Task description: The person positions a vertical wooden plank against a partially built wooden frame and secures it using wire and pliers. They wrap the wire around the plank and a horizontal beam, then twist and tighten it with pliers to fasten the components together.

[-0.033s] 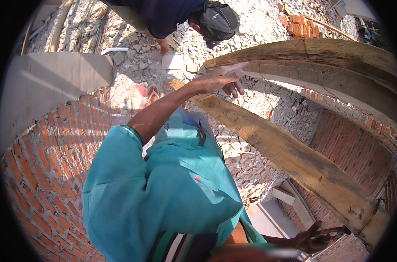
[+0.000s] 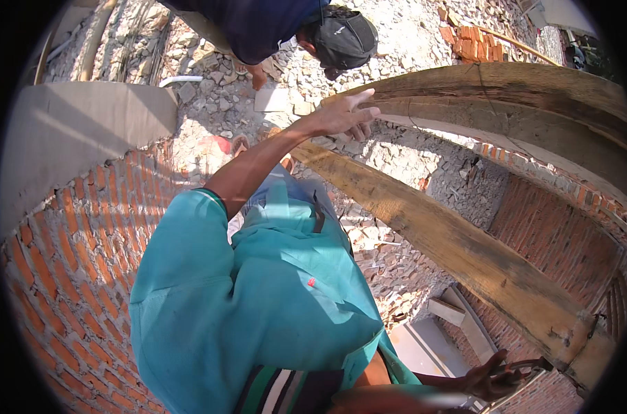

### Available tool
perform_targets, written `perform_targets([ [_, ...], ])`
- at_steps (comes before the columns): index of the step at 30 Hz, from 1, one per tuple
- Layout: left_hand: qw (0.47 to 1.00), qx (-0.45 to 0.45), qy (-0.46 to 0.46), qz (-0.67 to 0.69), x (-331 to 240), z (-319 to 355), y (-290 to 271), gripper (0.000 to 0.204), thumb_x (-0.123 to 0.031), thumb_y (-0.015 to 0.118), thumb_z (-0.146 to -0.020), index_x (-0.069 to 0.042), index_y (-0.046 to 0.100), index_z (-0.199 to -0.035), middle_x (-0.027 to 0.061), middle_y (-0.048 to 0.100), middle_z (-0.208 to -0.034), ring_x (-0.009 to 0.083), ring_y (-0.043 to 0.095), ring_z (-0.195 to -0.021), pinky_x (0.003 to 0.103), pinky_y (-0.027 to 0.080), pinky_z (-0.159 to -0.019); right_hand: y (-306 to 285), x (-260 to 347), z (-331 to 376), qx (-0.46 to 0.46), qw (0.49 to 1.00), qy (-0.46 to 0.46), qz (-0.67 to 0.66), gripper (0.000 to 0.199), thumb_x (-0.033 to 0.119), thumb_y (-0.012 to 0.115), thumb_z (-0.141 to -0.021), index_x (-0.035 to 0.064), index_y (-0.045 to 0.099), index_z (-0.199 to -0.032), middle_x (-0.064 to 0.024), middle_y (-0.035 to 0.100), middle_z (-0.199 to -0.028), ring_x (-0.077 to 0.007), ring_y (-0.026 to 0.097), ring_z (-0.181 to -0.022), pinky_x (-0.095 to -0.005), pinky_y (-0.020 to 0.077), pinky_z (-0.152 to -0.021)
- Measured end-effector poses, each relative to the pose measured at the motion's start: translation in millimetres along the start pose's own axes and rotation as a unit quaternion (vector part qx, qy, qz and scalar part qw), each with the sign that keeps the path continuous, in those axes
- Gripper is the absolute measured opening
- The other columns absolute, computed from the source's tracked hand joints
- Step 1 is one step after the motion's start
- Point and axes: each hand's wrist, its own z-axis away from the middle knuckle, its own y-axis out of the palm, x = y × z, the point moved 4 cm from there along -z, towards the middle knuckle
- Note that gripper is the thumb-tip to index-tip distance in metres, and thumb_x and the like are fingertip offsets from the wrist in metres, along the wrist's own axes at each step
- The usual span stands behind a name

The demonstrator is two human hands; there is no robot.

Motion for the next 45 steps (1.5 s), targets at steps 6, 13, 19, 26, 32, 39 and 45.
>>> perform_targets([
  [6,0.847,0.037,-0.304,-0.435,172.1,-77.8,-77.8,0.087,-0.023,0.059,-0.098,-0.01,0.006,-0.166,0.0223,0.075,-0.108,0.0282,0.077,-0.082,0.045,0.061,-0.075,-22.2,7.4,18.2,0.046,0.994,0.066,0.077,0.08,0.056,0.074,-0.087,-0.0036,0.055,-0.137,-0.0186,0.066,-0.126,-0.033,0.069,-0.098,-0.0453,0.0573,-0.085],
  [13,0.943,-0.029,-0.271,-0.191,158.0,-102.7,-59.3,0.094,-0.017,0.059,-0.102,-0.019,-0.011,-0.165,0.0126,0.073,-0.083,0.0221,0.068,-0.059,0.04,0.058,-0.055,-40.4,37.4,21.6,-0.005,0.971,-0.141,0.192,0.071,0.055,0.062,-0.099,0.0001,0.055,-0.144,-0.0252,0.062,-0.138,-0.0397,0.064,-0.119,-0.048,0.0534,-0.1],
  [19,0.96,-0.167,-0.219,-0.047,94.3,-192.3,-83.8,0.042,-0.02,0.059,-0.102,-0.002,0.046,-0.137,0.0114,0.073,-0.08,0.0185,0.066,-0.057,0.043,0.055,-0.052,-47.0,39.9,27.6,0.016,0.925,-0.181,0.334,0.074,0.052,0.082,-0.087,-0.0025,0.06,-0.132,-0.0205,0.068,-0.118,-0.0316,0.067,-0.103,-0.043,0.0553,-0.086],
  [26,0.895,-0.22,-0.355,-0.157,109.6,-237.6,-150.7,0.031,-0.016,0.047,-0.102,0.0,0.056,-0.127,0.0132,0.07,-0.066,0.0226,0.064,-0.048,0.045,0.057,-0.049,-52.7,11.4,31.1,-0.01,0.991,0.007,0.134,0.078,0.055,0.09,-0.076,-0.0043,0.062,-0.118,-0.0157,0.068,-0.105,-0.0262,0.068,-0.089,-0.0406,0.0564,-0.075],
  [32,0.883,-0.244,-0.355,-0.187,144.4,-230.3,-178.8,0.02,-0.016,0.048,-0.099,-0.002,0.063,-0.103,0.0093,0.068,-0.07,0.0221,0.063,-0.053,0.049,0.058,-0.049,-52.0,15.4,28.5,-0.005,0.99,-0.003,0.143,0.078,0.056,0.09,-0.075,-0.0043,0.062,-0.116,-0.0147,0.068,-0.103,-0.0252,0.067,-0.088,-0.0396,0.0565,-0.074],
  [39,0.958,-0.165,-0.211,-0.1,64.2,-169.8,-123.8,0.035,-0.028,0.063,-0.097,0.006,0.07,-0.093,0.0093,0.072,-0.072,0.0209,0.071,-0.063,0.047,0.046,-0.055,-49.0,17.6,24.1,-0.006,0.991,-0.005,0.13,0.078,0.056,0.091,-0.074,-0.0042,0.062,-0.114,-0.0135,0.067,-0.101,-0.024,0.067,-0.085,-0.0384,0.0566,-0.073],
  [45,0.963,0.153,0.22,0.034,-71.3,-13.9,44.2,0.104,-0.082,0.065,-0.081,-0.006,0.05,-0.151,0.0181,0.064,-0.137,0.0344,0.06,-0.128,0.05,0.046,-0.112,-47.5,19.1,21.6,-0.006,0.991,-0.033,0.13,0.078,0.057,0.092,-0.073,-0.0042,0.063,-0.113,-0.0125,0.067,-0.099,-0.023,0.067,-0.084,-0.0374,0.0566,-0.071],
])
